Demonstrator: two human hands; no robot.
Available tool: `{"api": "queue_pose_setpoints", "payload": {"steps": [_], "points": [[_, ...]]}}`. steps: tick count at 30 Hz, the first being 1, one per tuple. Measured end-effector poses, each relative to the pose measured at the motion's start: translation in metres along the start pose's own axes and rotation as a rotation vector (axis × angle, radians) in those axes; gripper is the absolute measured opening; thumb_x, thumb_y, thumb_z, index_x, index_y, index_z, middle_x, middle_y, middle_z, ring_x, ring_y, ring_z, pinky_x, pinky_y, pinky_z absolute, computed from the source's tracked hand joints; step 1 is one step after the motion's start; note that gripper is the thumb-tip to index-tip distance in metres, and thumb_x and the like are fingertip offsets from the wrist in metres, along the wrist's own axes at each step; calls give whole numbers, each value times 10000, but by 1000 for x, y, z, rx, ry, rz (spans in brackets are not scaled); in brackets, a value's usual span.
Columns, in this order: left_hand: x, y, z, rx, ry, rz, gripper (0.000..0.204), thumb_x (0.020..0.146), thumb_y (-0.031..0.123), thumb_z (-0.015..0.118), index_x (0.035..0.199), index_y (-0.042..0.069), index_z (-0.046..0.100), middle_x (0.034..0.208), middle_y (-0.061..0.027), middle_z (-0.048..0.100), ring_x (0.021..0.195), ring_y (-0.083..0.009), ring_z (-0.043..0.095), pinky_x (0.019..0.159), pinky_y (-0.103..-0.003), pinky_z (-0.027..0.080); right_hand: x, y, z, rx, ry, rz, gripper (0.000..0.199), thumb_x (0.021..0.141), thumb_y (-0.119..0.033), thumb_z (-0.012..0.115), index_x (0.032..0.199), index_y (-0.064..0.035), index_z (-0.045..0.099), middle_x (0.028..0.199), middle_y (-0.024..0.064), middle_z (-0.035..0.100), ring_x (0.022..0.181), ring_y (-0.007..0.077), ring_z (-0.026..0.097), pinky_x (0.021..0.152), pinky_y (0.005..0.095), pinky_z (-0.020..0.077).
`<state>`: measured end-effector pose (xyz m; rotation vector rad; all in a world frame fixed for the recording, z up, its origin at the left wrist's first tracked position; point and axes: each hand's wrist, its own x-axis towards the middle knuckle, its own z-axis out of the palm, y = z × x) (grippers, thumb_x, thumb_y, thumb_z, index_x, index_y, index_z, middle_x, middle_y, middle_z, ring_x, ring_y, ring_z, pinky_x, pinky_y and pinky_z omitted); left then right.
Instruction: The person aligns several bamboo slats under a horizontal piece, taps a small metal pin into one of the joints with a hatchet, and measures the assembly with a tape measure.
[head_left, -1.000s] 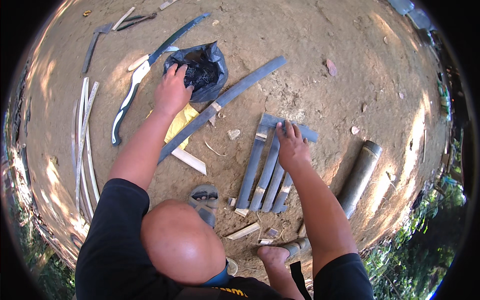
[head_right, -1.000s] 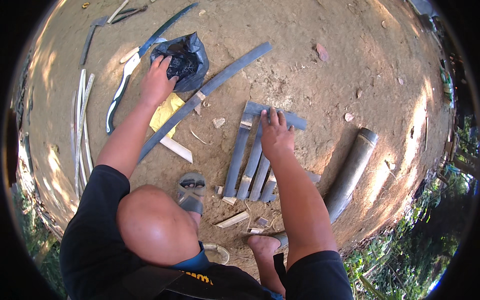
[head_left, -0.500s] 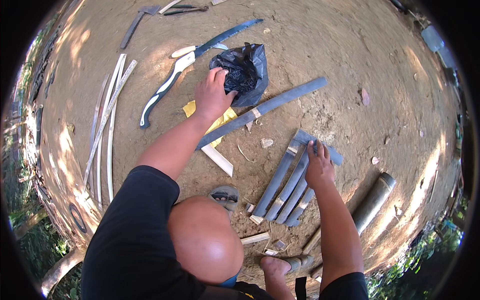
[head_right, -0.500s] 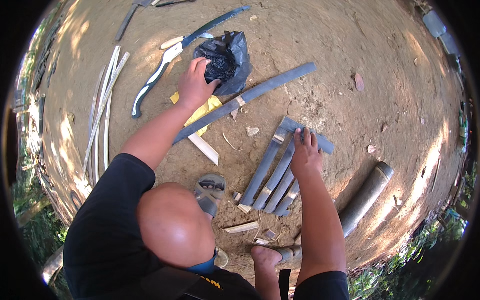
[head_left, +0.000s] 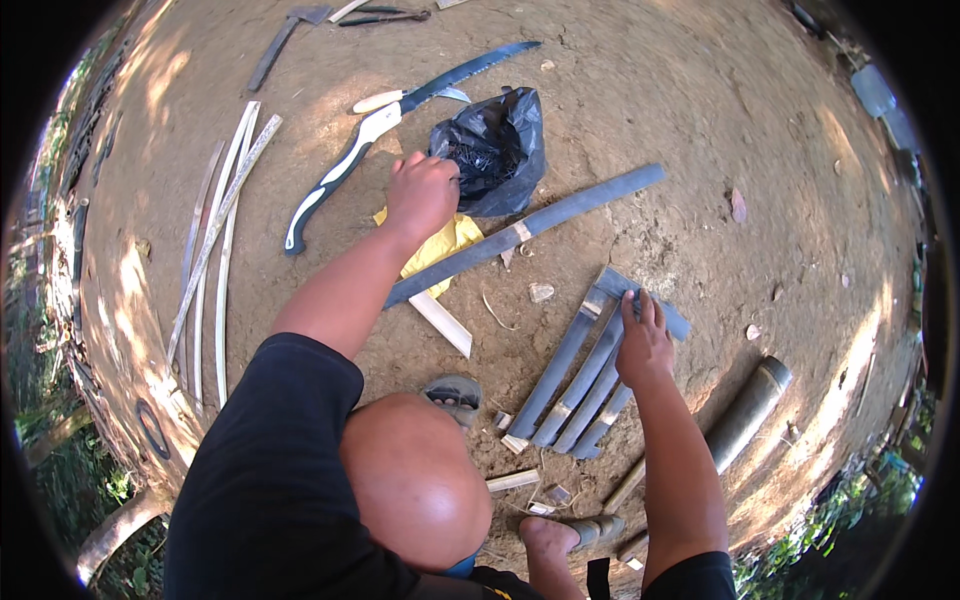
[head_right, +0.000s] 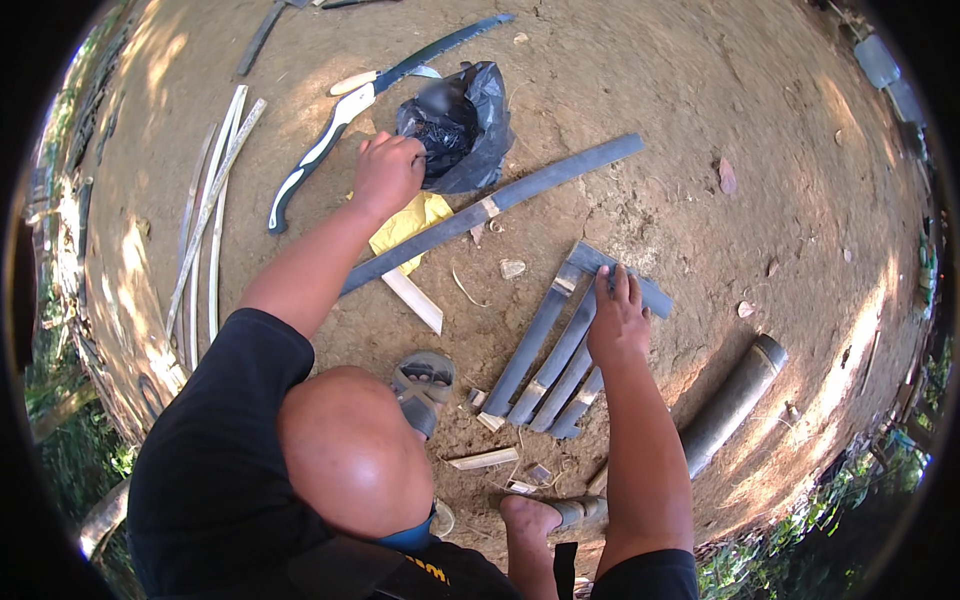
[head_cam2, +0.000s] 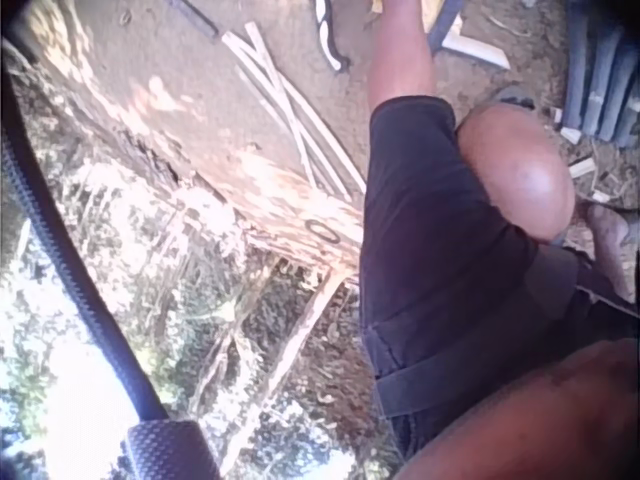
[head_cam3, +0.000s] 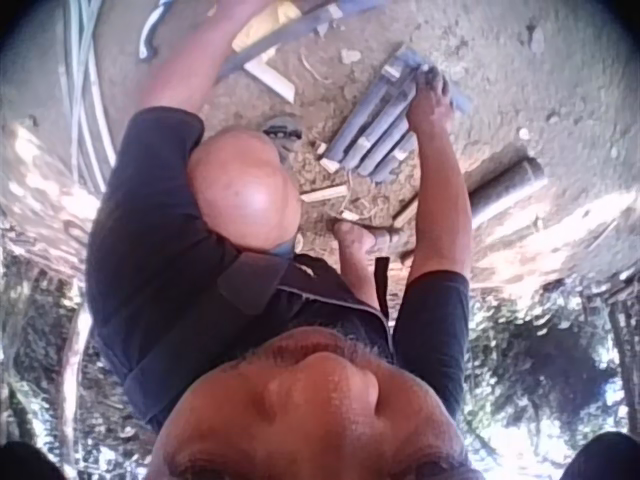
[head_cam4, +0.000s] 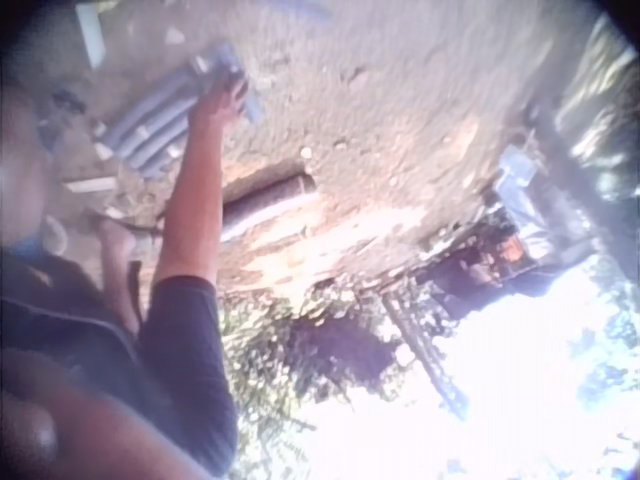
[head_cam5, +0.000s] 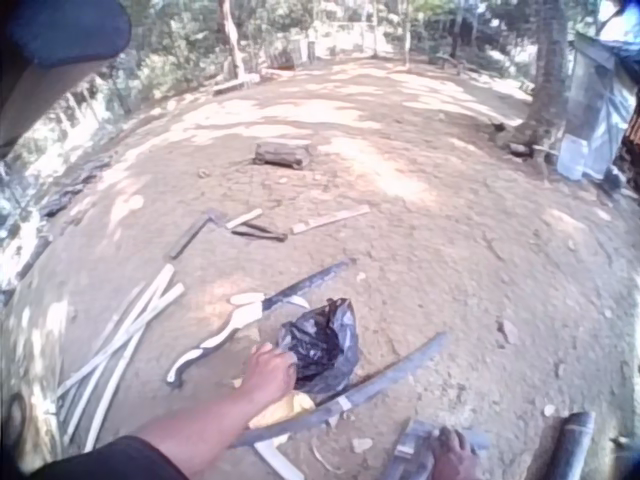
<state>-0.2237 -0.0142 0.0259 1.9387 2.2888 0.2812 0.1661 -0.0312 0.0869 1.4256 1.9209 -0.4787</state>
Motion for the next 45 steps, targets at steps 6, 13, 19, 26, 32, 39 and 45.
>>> {"api": "queue_pose_setpoints", "payload": {"steps": [6,13,19,26,32,39,45], "points": [[-7,3,-5,-103,104,-35,83,853,152,760,935,142,748,916,-19,722,986,-261,650,889,-438,460,2,4,5,-9,10,0,840,930,1,581,1681,-187,253,1740,80,218,1602,292,242,1218,383,421],[16,31,-6,-315,80,382,82,886,124,717,955,106,758,973,-38,719,977,-285,668,902,-419,517,1,0,1,-20,-15,13,834,941,-3,570,1686,-188,243,1748,70,198,1607,283,233,1230,386,408],[15,48,-6,-172,-262,39,271,941,142,654,1196,66,706,1153,-145,704,1089,-377,692,923,-498,561,1,-2,-5,-47,-97,40,847,979,-31,524,1707,-241,146,1779,1,106,1636,229,146,1250,450,384],[13,38,15,-287,-69,-55,283,947,122,664,1221,57,693,1194,-165,694,1088,-417,677,933,-499,559,3,-1,-3,-41,-87,31,846,979,-33,531,1706,-238,151,1776,7,123,1633,227,156,1243,449,394],[27,46,18,-211,-160,-51,262,909,74,658,1161,96,725,1191,-142,677,1054,-408,695,904,-500,566,1,-2,-7,-60,-96,29,833,976,-47,553,1700,-232,184,1770,15,147,1629,239,171,1241,454,398],[27,46,24,-129,-151,-26,206,918,37,575,1038,80,738,1165,-143,663,994,-383,722,842,-502,584,2,2,0,-39,-64,22,850,969,-58,578,1700,-232,180,1773,16,141,1629,253,176,1246,463,381],[26,35,30,-156,-141,16,152,914,36,577,975,44,716,1162,-157,655,992,-397,713,837,-511,580,4,1,4,-29,-62,23,859,964,-45,581,1700,-232,179,1776,16,132,1629,258,175,1255,469,365]]}}
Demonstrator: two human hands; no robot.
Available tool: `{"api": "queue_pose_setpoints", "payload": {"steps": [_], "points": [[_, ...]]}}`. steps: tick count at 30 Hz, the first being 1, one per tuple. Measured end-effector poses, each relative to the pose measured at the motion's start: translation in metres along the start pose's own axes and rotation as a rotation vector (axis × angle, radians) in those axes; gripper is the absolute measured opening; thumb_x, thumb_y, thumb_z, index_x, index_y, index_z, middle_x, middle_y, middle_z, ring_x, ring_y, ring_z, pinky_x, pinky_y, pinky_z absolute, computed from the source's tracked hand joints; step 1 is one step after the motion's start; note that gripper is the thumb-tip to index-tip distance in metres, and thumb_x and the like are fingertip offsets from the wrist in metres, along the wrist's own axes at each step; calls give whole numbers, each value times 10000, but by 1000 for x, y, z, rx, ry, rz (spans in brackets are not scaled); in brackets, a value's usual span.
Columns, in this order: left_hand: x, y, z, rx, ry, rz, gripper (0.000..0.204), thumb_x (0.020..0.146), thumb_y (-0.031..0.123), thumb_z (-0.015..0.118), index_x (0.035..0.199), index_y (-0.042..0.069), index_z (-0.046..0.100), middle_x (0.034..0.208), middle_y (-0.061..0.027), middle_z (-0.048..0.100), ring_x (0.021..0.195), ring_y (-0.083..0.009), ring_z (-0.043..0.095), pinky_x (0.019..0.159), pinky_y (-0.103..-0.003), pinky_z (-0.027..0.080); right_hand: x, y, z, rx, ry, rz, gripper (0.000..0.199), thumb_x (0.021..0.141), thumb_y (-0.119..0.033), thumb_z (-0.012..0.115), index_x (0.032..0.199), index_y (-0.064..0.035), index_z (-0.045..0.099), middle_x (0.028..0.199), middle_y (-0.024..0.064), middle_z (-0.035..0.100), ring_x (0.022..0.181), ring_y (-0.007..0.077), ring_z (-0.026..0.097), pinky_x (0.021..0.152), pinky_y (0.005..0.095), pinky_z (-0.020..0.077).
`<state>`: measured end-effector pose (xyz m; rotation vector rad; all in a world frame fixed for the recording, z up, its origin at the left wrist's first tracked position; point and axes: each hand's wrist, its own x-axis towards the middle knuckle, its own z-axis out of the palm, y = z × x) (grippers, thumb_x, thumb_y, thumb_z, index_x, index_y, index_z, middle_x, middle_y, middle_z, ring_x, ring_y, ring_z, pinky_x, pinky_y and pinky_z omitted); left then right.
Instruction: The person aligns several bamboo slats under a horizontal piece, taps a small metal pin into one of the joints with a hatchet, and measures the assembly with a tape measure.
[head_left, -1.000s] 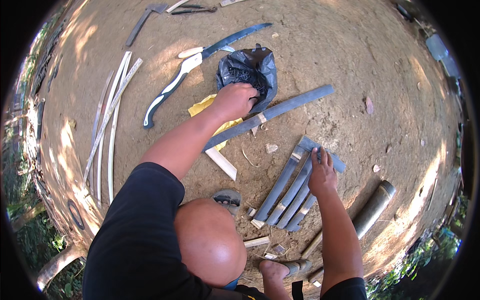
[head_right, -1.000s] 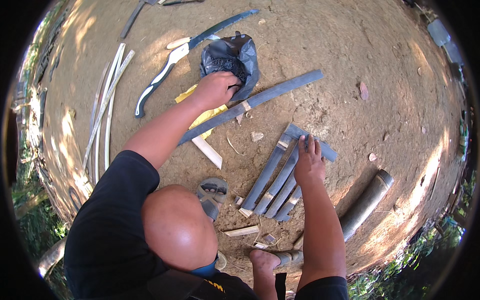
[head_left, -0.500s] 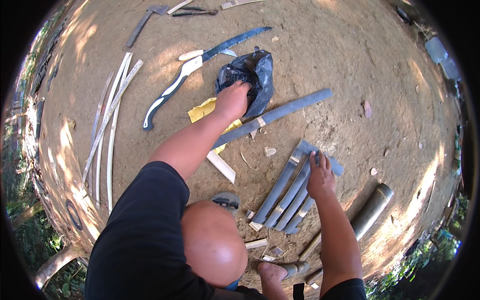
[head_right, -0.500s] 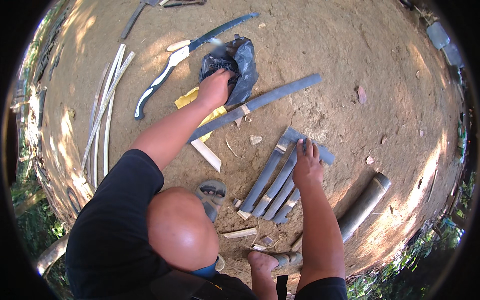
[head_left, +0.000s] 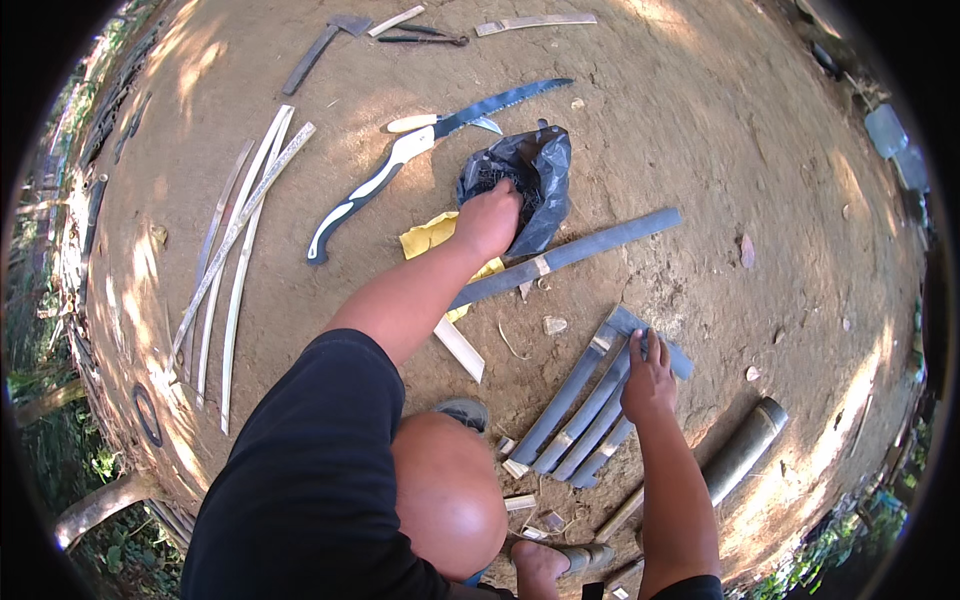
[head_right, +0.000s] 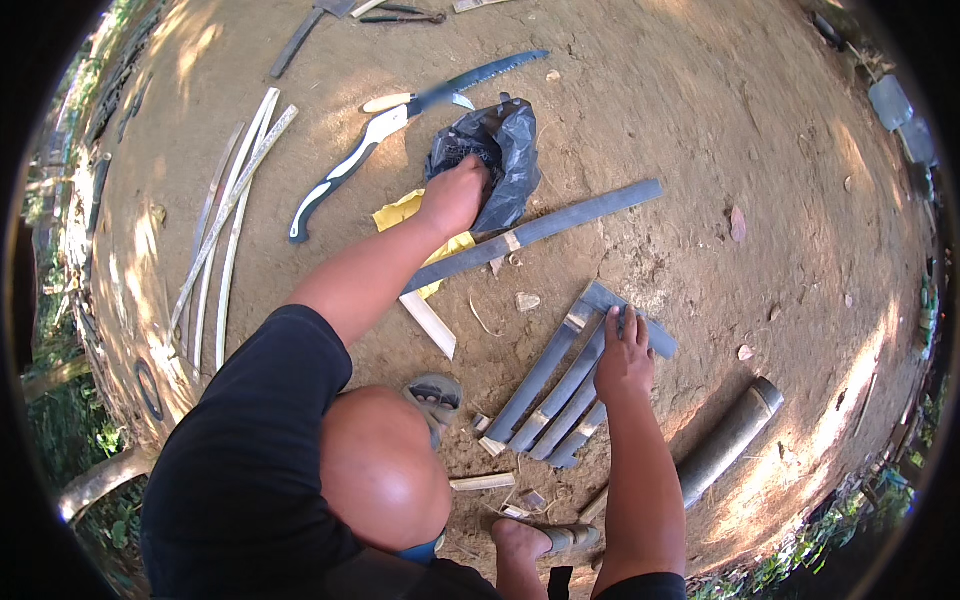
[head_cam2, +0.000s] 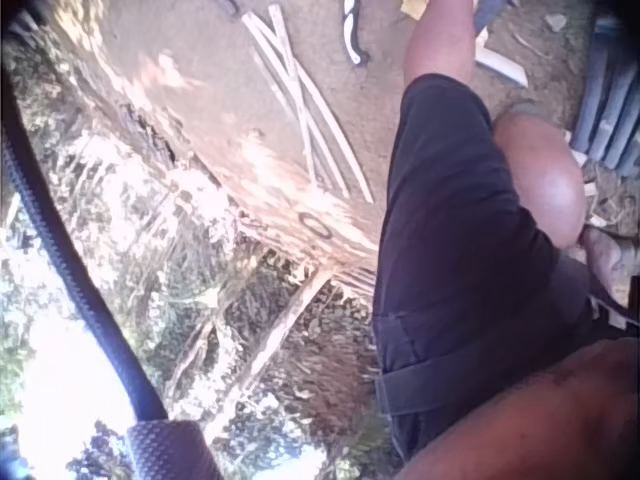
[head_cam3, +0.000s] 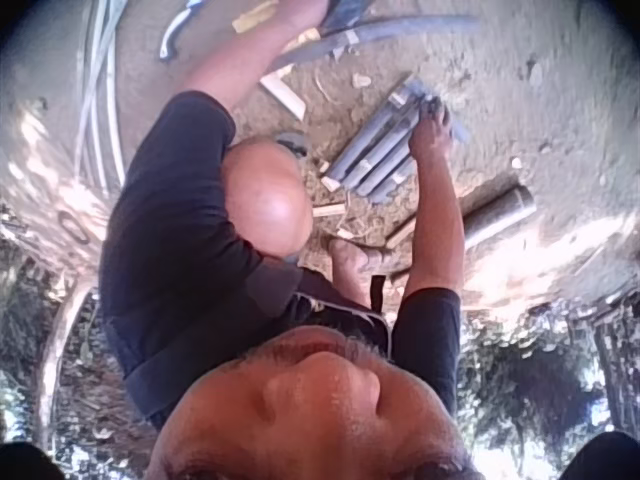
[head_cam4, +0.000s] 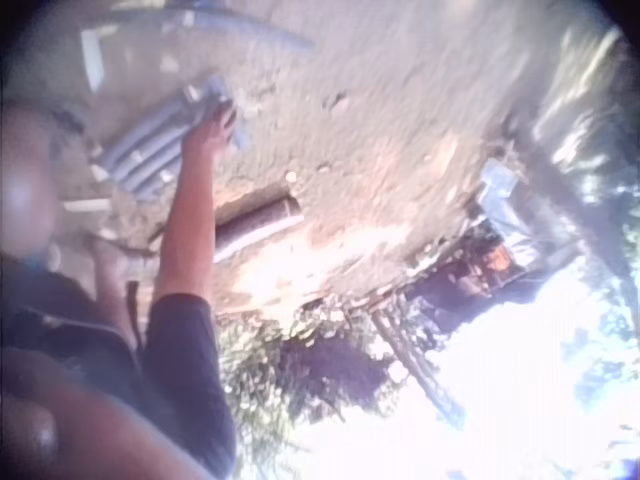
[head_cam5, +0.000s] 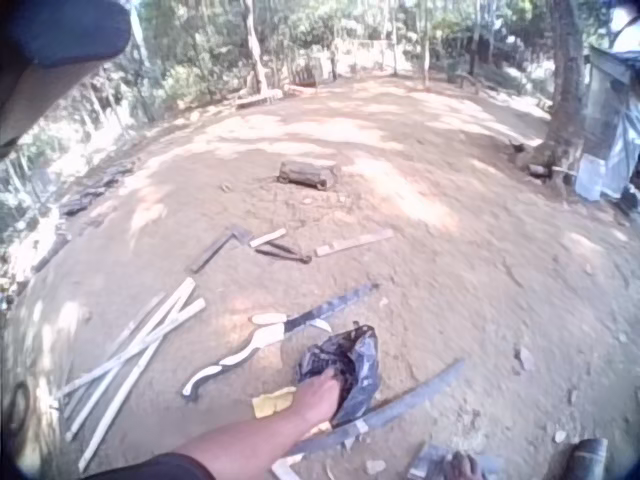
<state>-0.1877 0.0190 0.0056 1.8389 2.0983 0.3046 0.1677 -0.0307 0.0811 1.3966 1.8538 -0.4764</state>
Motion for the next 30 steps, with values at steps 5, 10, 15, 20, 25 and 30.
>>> {"api": "queue_pose_setpoints", "payload": {"steps": [5,10,15,20,25,30], "points": [[-8,3,-10,-69,-10,9,218,889,-12,540,1047,39,681,1063,-206,689,1011,-429,694,863,-535,558,-2,0,0,2,5,4,859,967,-44,578,1701,-229,172,1777,15,125,1631,258,167,1253,466,372],[-8,3,-16,-161,49,-8,145,900,25,603,1022,43,678,1015,-207,727,995,-428,700,854,-537,555,-3,1,-1,24,-3,1,851,975,-51,573,1702,-224,166,1778,17,119,1632,255,160,1252,464,374],[2,-3,-9,-347,106,-105,150,915,50,672,1065,37,684,986,-192,757,948,-381,734,848,-451,577,-6,0,-7,37,-16,-3,842,980,-57,565,1702,-223,165,1780,21,108,1634,256,154,1243,461,388],[16,-18,-5,-884,51,-379,151,947,58,710,1096,48,689,970,-46,752,884,-144,690,788,-311,535,-5,2,0,33,59,-29,862,942,-12,583,1693,-221,215,1761,62,177,1620,280,202,1213,395,434],[13,-10,-19,-1223,-42,-569,126,992,165,700,1104,107,690,919,31,679,782,-98,623,692,-281,510,-4,6,1,64,45,-33,860,939,-9,584,1692,-208,217,1760,69,182,1622,282,192,1233,400,402],[-1,1,-40,-1467,-118,-595,133,1027,188,665,1147,131,674,888,49,636,767,-57,595,691,-254,503,-4,5,4,60,63,-44,829,967,-49,572,1693,-215,208,1767,46,166,1627,267,180,1230,475,402]]}}
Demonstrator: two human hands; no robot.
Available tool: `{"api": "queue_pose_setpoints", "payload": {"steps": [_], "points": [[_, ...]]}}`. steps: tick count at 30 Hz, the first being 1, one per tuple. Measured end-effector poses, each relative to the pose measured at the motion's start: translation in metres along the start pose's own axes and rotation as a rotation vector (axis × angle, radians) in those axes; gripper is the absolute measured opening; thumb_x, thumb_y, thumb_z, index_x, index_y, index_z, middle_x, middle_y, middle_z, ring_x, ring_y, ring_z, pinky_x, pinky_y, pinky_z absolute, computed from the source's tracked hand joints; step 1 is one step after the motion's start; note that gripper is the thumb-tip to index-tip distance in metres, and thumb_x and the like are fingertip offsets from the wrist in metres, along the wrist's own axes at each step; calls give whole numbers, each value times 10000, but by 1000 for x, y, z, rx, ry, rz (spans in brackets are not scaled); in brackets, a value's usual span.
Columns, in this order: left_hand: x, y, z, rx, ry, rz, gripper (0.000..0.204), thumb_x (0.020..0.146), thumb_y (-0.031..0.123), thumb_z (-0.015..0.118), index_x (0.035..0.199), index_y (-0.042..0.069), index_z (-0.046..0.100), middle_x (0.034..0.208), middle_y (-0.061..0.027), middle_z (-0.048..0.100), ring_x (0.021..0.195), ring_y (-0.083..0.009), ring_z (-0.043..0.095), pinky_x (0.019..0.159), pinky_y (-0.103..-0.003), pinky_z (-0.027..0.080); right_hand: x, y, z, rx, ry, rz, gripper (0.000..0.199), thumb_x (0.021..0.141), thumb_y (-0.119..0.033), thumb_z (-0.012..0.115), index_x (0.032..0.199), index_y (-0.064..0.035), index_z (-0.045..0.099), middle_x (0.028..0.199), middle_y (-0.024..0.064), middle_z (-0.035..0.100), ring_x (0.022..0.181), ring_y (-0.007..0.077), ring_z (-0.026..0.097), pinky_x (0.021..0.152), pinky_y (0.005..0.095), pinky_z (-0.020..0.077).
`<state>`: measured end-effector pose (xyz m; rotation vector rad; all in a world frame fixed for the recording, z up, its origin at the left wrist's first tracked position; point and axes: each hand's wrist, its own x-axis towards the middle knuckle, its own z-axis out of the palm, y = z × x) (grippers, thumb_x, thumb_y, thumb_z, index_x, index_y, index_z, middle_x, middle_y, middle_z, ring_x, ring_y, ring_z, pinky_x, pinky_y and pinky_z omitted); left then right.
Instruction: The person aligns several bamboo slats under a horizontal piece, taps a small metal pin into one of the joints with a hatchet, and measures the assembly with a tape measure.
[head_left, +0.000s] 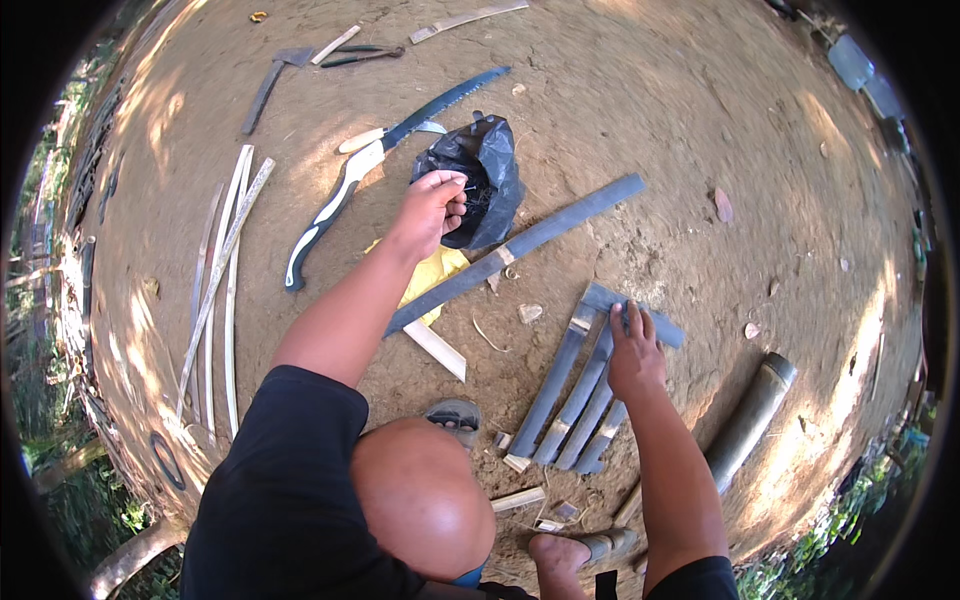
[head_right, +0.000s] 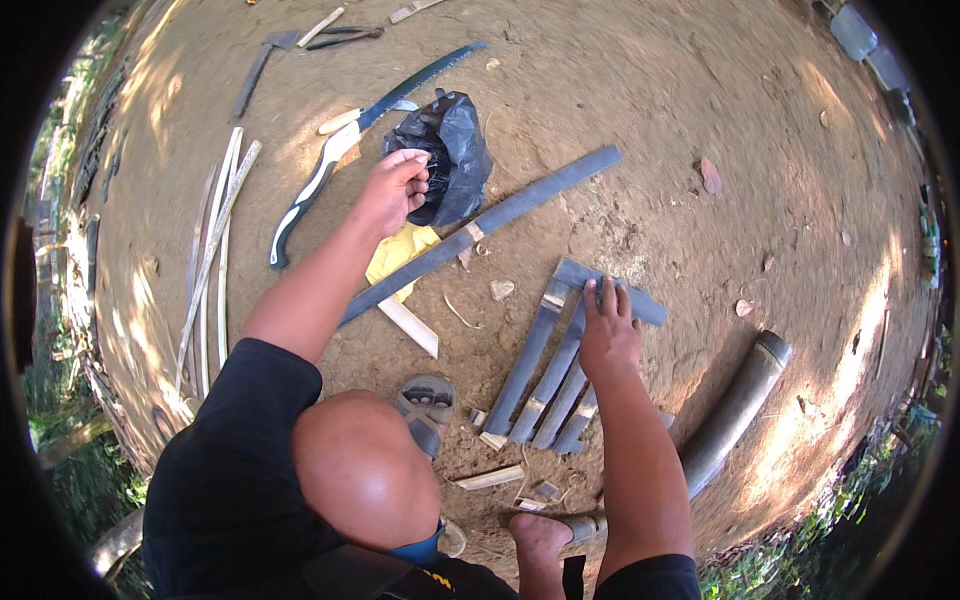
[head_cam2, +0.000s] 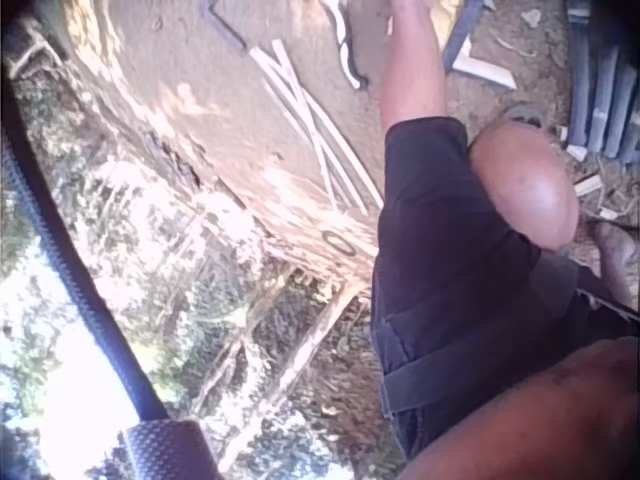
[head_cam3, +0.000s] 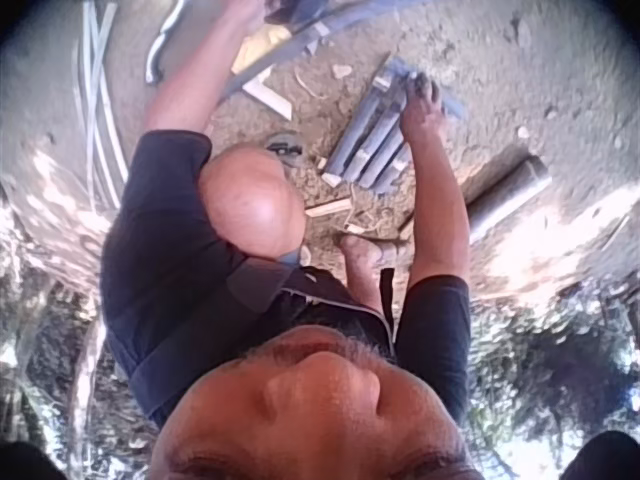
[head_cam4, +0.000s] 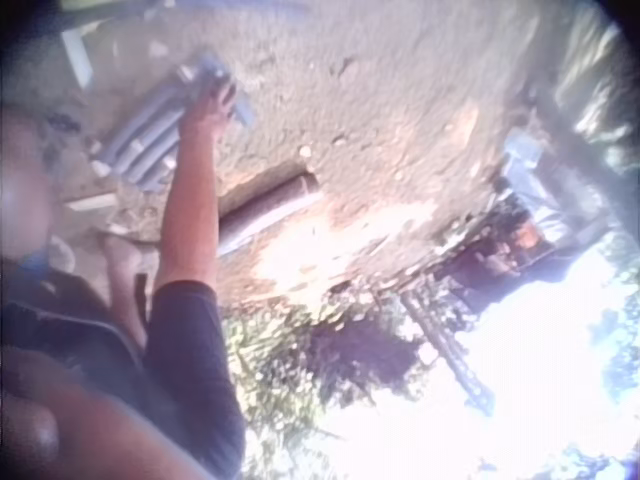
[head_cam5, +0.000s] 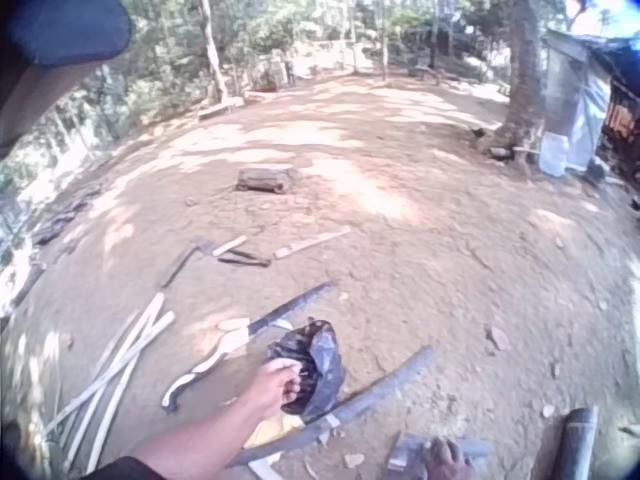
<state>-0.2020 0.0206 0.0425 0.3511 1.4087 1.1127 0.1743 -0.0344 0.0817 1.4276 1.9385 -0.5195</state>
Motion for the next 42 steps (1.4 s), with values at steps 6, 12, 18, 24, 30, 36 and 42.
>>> {"api": "queue_pose_setpoints", "payload": {"steps": [6,12,18,24,30,36,42], "points": [[-51,0,23,49,-251,-146,227,1076,168,597,1285,92,644,900,60,601,783,-47,589,700,-242,502,-4,1,-5,41,-9,4,829,952,-32,572,1689,-190,225,1762,64,176,1621,283,196,1237,479,383],[-145,-93,30,409,-763,-726,295,1106,187,551,1339,49,667,909,3,635,804,-99,616,744,-279,540,1,7,4,50,11,2,733,1025,-100,505,1692,-198,219,1770,39,152,1625,274,186,1253,544,352],[-197,-178,-9,646,-1055,-1094,296,1097,164,547,1335,40,671,968,-6,615,803,-97,610,750,-282,530,-2,5,4,83,26,0,706,1040,-126,490,1692,-207,230,1772,33,139,1625,271,184,1252,546,352],[-188,-161,24,442,-997,-1100,318,1098,117,536,1382,31,649,961,-3,617,838,-100,613,813,-287,538,-2,7,10,90,36,8,772,1008,-77,519,1699,-212,201,1776,36,135,1633,273,164,1244,515,372],[-145,-135,65,309,-981,-746,259,1095,103,544,1320,15,636,983,-16,646,904,-113,640,879,-293,524,-3,8,9,95,39,3,688,1064,-149,458,1700,-213,205,1780,28,128,1633,272,167,1242,550,361],[-113,-122,85,84,-680,-540,133,1069,104,604,1185,42,625,1001,-31,661,935,-137,669,885,-321,543,-1,8,12,91,40,7,685,1066,-166,459,1701,-212,205,1782,24,125,1634,268,164,1246,547,353],[-126,-134,77,125,-647,-644,105,1010,74,697,1082,49,625,975,-52,680,901,-160,696,853,-321,568,-4,8,16,114,106,1,705,1042,-144,495,1693,-205,233,1771,37,161,1625,275,192,1234,539,373]]}}
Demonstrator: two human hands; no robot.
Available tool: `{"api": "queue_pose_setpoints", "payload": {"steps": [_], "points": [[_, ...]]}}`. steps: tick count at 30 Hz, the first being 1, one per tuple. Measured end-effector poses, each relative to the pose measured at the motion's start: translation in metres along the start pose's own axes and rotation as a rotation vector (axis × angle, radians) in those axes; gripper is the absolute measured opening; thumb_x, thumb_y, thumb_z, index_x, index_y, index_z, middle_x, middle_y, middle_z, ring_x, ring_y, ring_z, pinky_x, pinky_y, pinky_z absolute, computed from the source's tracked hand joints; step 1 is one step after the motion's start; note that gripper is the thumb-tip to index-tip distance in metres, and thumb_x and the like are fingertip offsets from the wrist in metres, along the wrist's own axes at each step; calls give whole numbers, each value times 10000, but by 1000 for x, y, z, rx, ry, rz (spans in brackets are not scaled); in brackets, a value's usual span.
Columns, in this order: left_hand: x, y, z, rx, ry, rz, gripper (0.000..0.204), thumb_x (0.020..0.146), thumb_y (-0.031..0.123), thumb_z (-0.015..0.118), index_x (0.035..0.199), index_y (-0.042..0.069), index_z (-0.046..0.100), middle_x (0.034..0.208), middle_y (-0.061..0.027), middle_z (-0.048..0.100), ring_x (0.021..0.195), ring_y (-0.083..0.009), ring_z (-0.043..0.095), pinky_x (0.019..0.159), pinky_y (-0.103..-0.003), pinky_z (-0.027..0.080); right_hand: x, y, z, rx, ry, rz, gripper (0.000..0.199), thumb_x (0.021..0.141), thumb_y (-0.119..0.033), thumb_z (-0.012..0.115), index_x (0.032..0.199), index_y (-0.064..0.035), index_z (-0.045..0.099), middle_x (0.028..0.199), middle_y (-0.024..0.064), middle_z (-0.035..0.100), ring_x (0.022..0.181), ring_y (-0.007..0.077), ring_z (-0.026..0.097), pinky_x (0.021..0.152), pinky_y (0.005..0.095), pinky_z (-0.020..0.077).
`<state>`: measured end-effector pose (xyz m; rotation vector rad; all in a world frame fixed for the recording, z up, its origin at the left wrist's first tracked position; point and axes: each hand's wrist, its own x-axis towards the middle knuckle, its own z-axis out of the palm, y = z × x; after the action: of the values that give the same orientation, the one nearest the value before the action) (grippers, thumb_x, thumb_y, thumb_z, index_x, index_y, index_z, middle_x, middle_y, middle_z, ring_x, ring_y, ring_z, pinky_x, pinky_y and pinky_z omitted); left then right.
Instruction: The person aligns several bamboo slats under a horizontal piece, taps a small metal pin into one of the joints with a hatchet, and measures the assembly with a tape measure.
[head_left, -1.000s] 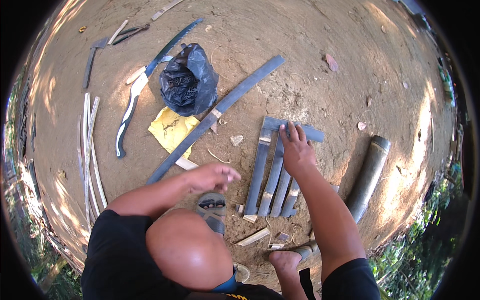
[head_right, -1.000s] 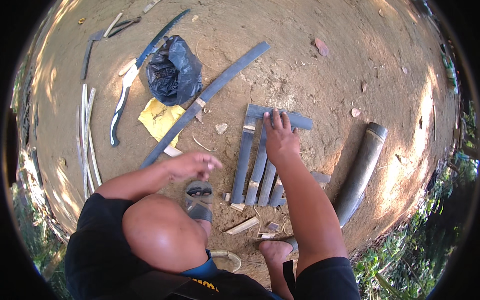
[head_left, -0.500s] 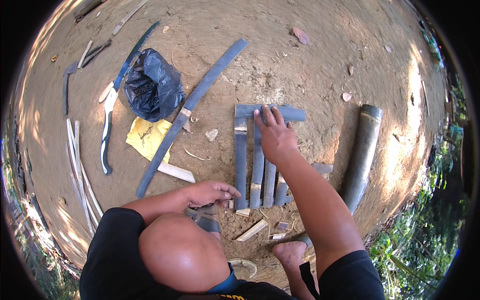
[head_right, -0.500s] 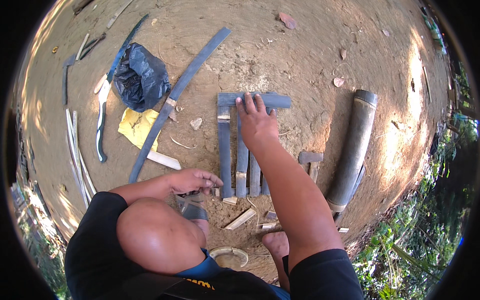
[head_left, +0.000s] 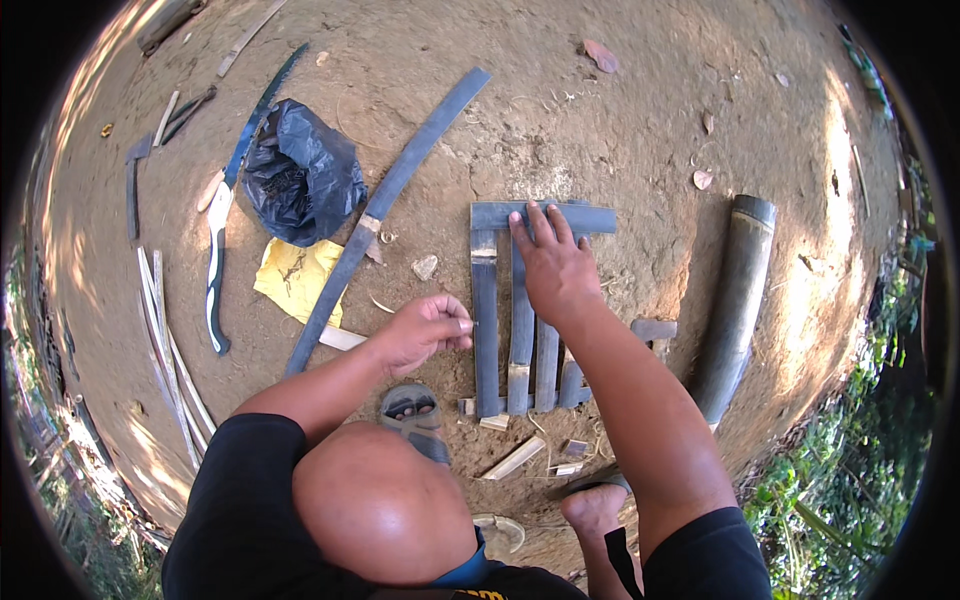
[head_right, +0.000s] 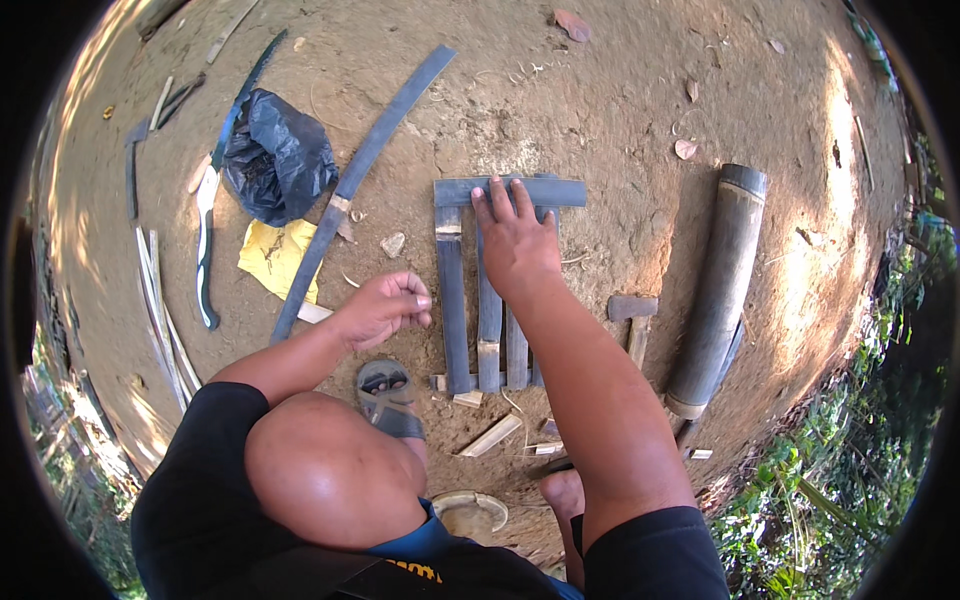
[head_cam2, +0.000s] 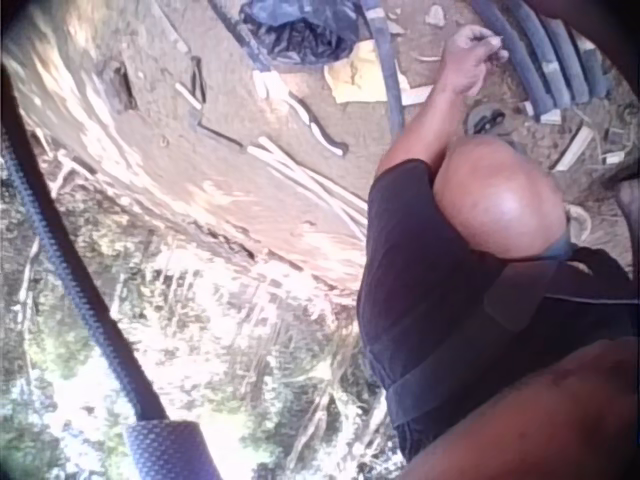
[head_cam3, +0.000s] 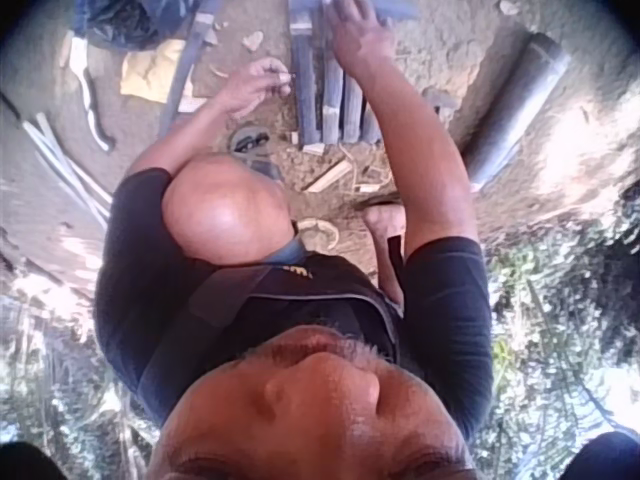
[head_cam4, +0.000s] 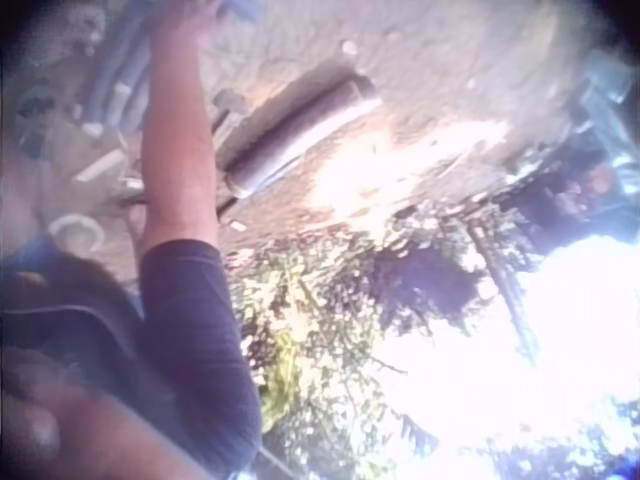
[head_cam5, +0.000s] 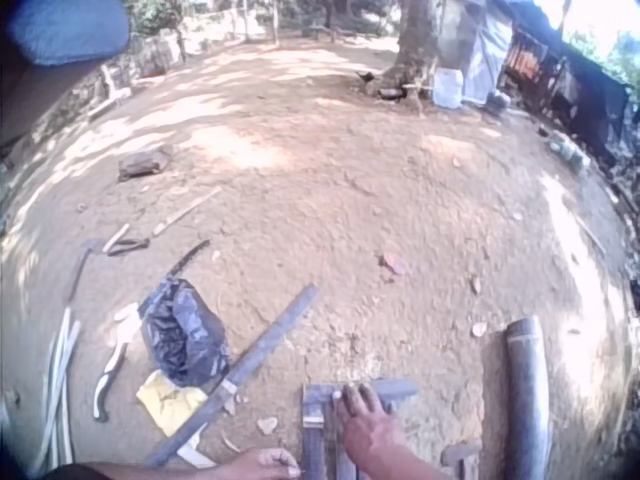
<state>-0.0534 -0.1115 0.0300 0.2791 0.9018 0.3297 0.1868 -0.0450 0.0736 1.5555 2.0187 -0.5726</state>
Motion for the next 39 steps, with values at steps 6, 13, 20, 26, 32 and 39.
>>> {"api": "queue_pose_setpoints", "payload": {"steps": [6,13,20,26,32,39], "points": [[-7,-41,3,-33,-31,-136,136,983,56,732,951,59,600,953,-76,696,893,-172,709,834,-325,580,1,0,3,28,25,-3,754,1008,-98,541,1691,-205,241,1767,50,172,1624,282,195,1233,517,384],[25,18,14,232,151,209,131,974,59,741,1081,10,685,974,-47,725,904,-119,680,855,-281,548,0,-1,0,39,4,14,756,1012,-98,539,1694,-213,233,1773,39,157,1629,277,181,1243,513,372],[77,61,10,578,400,562,158,971,165,767,1027,21,733,971,-19,762,888,-94,677,825,-259,519,-1,0,3,61,14,15,742,1017,-113,546,1689,-216,249,1769,37,172,1626,271,190,1236,532,375],[94,66,6,1092,519,1022,135,928,137,778,1002,29,746,1079,-87,752,1052,-234,687,952,-367,526,0,0,3,67,9,13,652,1073,-199,460,1690,-231,254,1775,5,166,1632,247,177,1242,565,347],[103,62,2,1228,581,1092,132,922,152,760,989,40,738,1094,-106,737,1067,-305,673,960,-403,518,1,1,8,54,45,13,708,1033,-157,539,1682,-231,268,1766,23,183,1626,263,193,1229,540,381],[111,59,0,1407,652,1222,114,933,160,725,977,60,691,1074,-96,737,1032,-324,671,909,-436,515,2,0,7,50,41,16,703,1034,-145,529,1682,-227,270,1767,27,177,1627,266,188,1234,530,378]]}}
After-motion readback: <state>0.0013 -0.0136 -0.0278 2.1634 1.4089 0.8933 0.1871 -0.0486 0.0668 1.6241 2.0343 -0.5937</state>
